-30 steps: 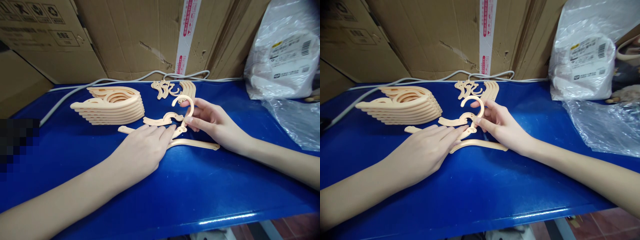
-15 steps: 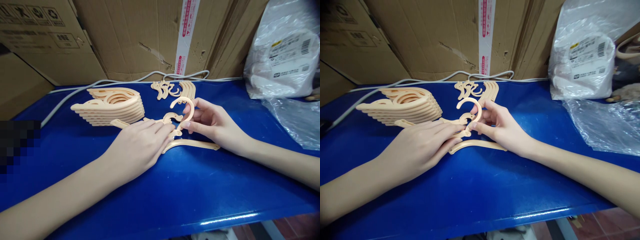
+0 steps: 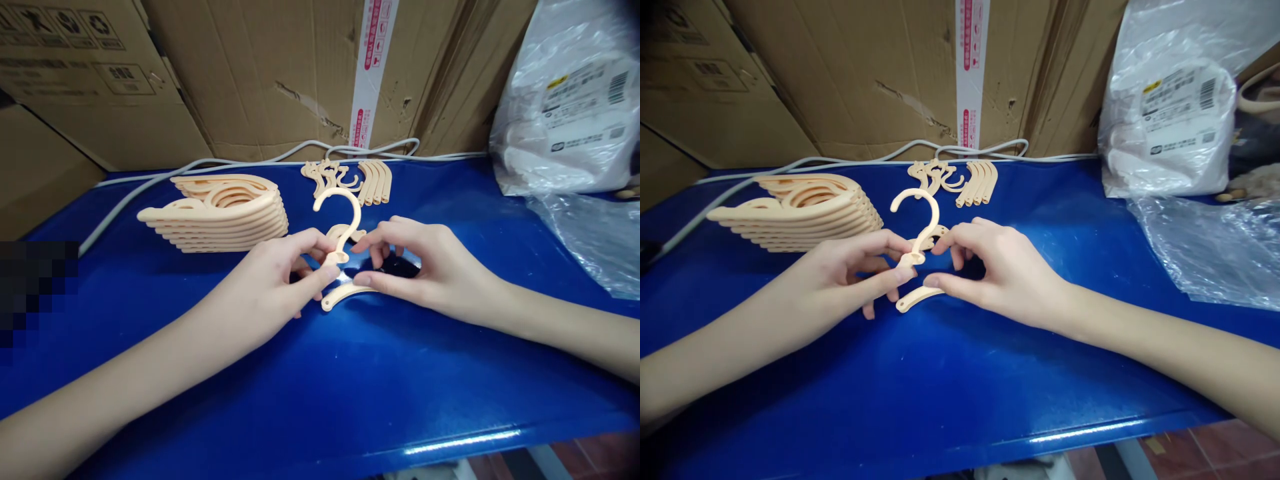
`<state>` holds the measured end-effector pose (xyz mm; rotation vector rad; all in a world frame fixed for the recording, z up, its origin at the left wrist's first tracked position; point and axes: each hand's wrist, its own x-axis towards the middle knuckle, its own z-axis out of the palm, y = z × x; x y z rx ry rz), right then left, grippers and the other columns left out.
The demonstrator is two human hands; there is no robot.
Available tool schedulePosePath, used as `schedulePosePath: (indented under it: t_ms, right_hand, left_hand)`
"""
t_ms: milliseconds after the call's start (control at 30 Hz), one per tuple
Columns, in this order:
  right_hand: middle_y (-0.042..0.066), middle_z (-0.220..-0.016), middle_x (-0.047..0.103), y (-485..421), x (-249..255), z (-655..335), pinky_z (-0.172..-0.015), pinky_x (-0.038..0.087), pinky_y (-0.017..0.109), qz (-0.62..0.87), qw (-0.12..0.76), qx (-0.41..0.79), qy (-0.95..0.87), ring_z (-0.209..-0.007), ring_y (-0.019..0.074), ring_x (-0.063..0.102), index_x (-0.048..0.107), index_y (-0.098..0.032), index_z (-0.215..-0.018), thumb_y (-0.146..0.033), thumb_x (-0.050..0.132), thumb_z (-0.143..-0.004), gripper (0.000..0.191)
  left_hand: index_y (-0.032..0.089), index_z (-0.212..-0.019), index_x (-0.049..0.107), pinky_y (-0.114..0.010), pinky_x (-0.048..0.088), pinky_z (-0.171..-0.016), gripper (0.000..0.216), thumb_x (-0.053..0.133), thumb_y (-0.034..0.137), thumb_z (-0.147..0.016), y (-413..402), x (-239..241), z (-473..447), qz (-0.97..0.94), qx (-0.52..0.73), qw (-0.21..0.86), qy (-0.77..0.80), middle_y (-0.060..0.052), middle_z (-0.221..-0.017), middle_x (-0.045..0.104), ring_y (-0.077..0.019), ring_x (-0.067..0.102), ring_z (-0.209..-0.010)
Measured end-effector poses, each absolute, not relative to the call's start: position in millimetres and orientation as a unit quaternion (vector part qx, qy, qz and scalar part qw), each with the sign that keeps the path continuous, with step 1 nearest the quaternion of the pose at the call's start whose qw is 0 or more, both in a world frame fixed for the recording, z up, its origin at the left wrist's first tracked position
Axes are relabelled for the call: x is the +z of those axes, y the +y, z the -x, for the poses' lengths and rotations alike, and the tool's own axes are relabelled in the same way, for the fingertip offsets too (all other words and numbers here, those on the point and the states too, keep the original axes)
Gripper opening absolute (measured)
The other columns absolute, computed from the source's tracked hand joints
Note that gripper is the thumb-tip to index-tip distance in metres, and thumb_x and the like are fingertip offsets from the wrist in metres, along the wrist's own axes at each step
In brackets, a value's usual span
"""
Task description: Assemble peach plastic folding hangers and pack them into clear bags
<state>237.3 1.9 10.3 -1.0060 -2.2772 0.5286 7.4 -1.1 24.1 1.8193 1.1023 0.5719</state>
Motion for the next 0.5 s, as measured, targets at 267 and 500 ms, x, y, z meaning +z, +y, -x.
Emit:
schedulePosePath:
  t_ms: [267, 500]
  right_hand:
    - [0.009, -0.102, 0.065, -1.8, 6.4, -240.2, -0.078, 0.042, 0.036, 0.277, 0.195, 0.036, -0.94, -0.088, 0.0217, 0.056, 0.074, -0.018, -0.106, -0.034, 0.058, -0.101, 0.023]
    - [0.011, -0.093, 0.063, -3.9, 3.0, -233.8, -0.072, 0.038, 0.035, 0.267, 0.165, -0.027, -0.949, -0.079, 0.0214, 0.049, 0.066, -0.011, -0.095, -0.014, 0.04, -0.102, 0.027]
  left_hand:
    - [0.021, -0.082, 0.076, -0.02, 0.06, -0.05, 0.012, 0.076, 0.031, -0.077, 4.1, 23.9, -11.0, -0.576, 0.272, 0.607, 0.475, 0.001, -0.078, 0.072, -0.0131, 0.066, -0.064]
    - [0.019, -0.085, 0.077, -0.022, 0.063, -0.053, 0.01, 0.079, 0.023, -0.077, 5.6, 23.2, -8.9, -0.495, 0.276, 0.647, 0.51, -0.001, -0.079, 0.077, -0.0147, 0.07, -0.068]
